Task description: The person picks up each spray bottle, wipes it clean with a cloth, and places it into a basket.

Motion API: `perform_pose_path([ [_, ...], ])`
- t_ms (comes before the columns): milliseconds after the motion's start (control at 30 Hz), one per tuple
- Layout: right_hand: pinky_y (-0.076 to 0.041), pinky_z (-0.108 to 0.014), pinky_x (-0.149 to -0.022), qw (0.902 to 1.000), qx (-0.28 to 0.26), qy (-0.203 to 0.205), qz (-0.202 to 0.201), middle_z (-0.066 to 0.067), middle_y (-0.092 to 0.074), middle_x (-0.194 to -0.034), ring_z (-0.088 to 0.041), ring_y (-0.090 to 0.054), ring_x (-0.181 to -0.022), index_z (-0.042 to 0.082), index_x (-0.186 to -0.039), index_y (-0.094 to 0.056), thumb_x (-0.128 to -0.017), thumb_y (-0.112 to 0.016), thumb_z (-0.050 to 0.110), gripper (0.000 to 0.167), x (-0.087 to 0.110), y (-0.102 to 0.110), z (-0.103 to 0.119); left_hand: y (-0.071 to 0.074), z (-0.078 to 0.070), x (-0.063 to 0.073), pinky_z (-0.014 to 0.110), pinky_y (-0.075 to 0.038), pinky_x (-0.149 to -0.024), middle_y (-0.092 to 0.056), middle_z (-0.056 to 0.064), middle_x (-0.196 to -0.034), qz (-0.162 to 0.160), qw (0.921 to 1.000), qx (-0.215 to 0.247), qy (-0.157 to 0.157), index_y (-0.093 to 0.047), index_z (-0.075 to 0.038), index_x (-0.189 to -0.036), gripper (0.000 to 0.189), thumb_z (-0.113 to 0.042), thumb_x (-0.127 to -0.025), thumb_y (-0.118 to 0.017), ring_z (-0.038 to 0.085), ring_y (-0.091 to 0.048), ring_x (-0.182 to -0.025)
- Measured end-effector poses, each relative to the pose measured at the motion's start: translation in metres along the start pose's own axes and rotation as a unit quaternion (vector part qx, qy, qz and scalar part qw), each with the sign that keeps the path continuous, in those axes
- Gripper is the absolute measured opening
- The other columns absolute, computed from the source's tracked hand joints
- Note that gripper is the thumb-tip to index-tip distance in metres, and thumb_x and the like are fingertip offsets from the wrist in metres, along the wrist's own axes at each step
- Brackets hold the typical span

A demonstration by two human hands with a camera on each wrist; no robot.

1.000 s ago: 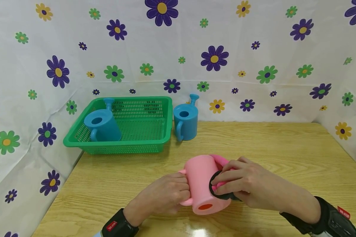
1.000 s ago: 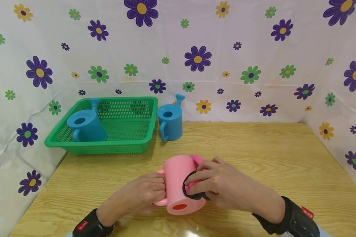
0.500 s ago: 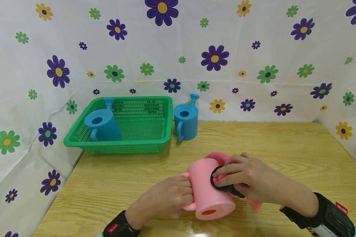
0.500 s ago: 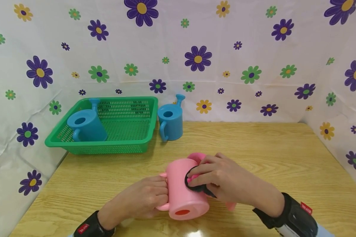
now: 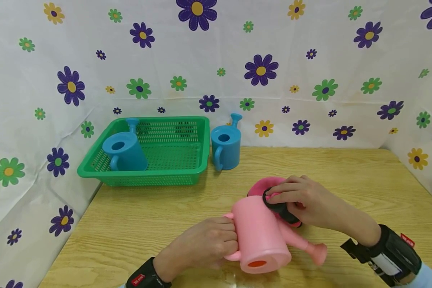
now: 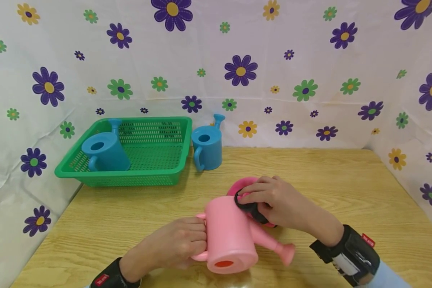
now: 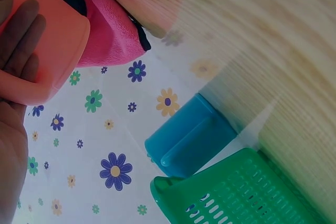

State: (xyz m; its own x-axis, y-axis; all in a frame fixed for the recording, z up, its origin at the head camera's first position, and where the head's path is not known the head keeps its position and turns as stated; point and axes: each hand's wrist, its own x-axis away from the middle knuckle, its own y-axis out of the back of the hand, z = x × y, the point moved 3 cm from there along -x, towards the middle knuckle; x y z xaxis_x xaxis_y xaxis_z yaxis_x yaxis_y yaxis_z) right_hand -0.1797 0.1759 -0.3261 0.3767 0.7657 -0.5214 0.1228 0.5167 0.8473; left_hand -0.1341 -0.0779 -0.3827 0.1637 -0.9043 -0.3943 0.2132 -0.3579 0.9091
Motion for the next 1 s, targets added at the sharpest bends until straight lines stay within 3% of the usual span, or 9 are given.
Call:
perform_pose_path([
  [533, -0.057, -0.044, -0.081, 0.9998, 0.008, -0.015, 0.007, 0.004, -0.078, -0.108, -0.020, -0.070, -0.100, 0.019, -0.106, -0.079, -0.069, -0.076, -0.013, 0.049, 0.003, -0.002, -0.005, 0.002, -0.001, 0.001, 0.016, -0.043, -0.083, -0.057, -0.012, -0.073, 0.004, 0.9999, 0.013, 0.006, -0.057, -0.021, -0.073, 0.030, -0.031, -0.098, -0.069, 0.003, -0.049, -0.076],
  [833, -0.057, -0.041, -0.081, 0.9995, 0.002, -0.025, 0.020, 0.006, -0.077, -0.109, -0.019, -0.069, -0.100, 0.020, -0.108, -0.079, -0.070, -0.077, -0.011, 0.049, 0.004, -0.001, 0.000, 0.001, 0.001, 0.002, 0.017, -0.042, -0.081, -0.054, -0.011, -0.070, -0.019, 0.9996, 0.021, 0.007, -0.053, -0.020, -0.070, 0.034, -0.030, -0.098, -0.069, 0.004, -0.049, -0.074],
  [1000, -0.056, -0.037, -0.080, 0.9993, -0.011, -0.024, 0.025, 0.006, -0.077, -0.109, -0.017, -0.068, -0.101, 0.021, -0.108, -0.079, -0.072, -0.076, -0.010, 0.048, 0.004, 0.001, 0.004, 0.002, 0.002, 0.002, 0.018, -0.043, -0.084, -0.052, -0.011, -0.070, -0.028, 0.9996, 0.003, -0.005, -0.051, -0.021, -0.069, 0.035, -0.027, -0.099, -0.068, 0.004, -0.048, -0.073],
])
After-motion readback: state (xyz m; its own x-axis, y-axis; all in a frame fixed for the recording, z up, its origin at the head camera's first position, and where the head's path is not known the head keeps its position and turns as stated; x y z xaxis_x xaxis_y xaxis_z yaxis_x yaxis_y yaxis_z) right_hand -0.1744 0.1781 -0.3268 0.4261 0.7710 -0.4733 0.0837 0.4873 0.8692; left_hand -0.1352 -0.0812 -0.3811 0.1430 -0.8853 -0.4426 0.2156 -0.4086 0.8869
